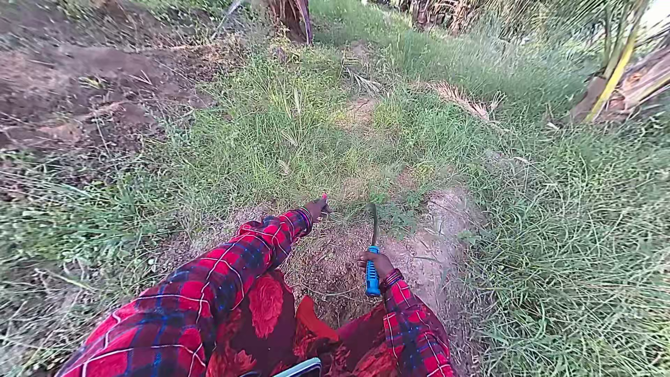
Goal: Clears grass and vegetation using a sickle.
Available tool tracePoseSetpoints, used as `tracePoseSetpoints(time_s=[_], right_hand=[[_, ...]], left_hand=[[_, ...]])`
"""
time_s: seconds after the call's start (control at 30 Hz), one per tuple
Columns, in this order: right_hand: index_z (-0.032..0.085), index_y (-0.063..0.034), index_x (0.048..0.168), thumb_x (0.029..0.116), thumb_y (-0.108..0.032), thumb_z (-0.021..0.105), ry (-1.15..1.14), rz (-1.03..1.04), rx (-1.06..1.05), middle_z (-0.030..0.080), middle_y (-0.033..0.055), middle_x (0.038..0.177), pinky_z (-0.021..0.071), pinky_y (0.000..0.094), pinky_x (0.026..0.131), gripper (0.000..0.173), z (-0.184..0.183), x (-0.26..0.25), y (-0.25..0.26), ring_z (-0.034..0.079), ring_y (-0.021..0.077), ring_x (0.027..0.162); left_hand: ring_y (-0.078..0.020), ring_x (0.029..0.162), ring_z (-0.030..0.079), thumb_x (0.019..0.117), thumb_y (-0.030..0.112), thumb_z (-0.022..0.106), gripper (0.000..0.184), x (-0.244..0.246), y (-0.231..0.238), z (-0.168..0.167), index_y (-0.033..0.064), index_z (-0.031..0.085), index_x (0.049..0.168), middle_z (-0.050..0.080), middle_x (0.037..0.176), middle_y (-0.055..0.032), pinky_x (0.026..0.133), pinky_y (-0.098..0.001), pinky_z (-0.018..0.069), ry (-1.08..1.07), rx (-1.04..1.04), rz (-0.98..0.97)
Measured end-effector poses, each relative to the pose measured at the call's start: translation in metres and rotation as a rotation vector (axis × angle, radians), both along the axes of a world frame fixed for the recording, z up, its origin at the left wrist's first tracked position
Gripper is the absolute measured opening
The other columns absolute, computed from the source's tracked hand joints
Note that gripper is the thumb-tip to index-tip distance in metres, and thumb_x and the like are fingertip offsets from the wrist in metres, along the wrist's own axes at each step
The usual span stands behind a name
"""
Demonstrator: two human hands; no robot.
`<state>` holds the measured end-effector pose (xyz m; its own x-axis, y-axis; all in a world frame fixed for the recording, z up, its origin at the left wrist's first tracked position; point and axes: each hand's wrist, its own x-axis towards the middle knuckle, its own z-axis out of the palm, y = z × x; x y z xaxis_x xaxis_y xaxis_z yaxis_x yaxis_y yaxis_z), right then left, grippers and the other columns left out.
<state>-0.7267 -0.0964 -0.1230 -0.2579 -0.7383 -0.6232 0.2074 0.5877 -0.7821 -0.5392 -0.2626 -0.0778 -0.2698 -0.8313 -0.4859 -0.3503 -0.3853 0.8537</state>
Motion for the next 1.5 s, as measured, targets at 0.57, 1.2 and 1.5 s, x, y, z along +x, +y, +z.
tracePoseSetpoints(time_s=[0.57, 1.2, 1.5], right_hand=[[0.06, 0.006, 0.107, 0.1094, -0.021, 0.048, 0.261, -0.754, -0.455, 0.064, 0.006, 0.075, 0.0541, 0.0282, 0.067, 0.03, 0.011, -0.01, 0.006, 0.063, 0.0096, 0.065], [0.045, 0.0111, 0.146, 0.1132, -0.018, 0.037, 0.417, -0.003, 0.185, 0.047, 0.0305, 0.151, 0.033, 0.0465, 0.12, 0.045, -0.106, -0.07, -0.043, 0.046, 0.0365, 0.143], [0.044, 0.0085, 0.145, 0.1041, -0.025, 0.061, 0.326, -0.751, 0.03, 0.058, 0.0322, 0.134, 0.0452, 0.0541, 0.105, 0.056, -0.027, -0.058, -0.051, 0.058, 0.0404, 0.124]], left_hand=[[-0.0405, 0.135, 0.052, 0.1138, 0.048, 0.019, 0.071, 0.0, 0.007, 0.007, -0.006, 0.061, 0.13, 0.059, 0.139, -0.0274, 0.111, -0.0595, 0.0362, -0.033, -0.005, -0.015], [-0.0341, 0.127, 0.06, 0.1147, 0.045, 0.017, 0.061, 0.013, -0.015, -0.003, 0.0055, 0.048, 0.149, 0.061, 0.141, -0.0195, 0.105, -0.0517, 0.0448, -0.039, 0.051, 0.008], [-0.0353, 0.132, 0.057, 0.1145, 0.044, 0.013, 0.062, 0.009, -0.027, -0.012, 0.0064, 0.041, 0.155, 0.056, 0.148, -0.0207, 0.107, -0.0519, 0.0433, -0.042, 0.052, -0.035]])
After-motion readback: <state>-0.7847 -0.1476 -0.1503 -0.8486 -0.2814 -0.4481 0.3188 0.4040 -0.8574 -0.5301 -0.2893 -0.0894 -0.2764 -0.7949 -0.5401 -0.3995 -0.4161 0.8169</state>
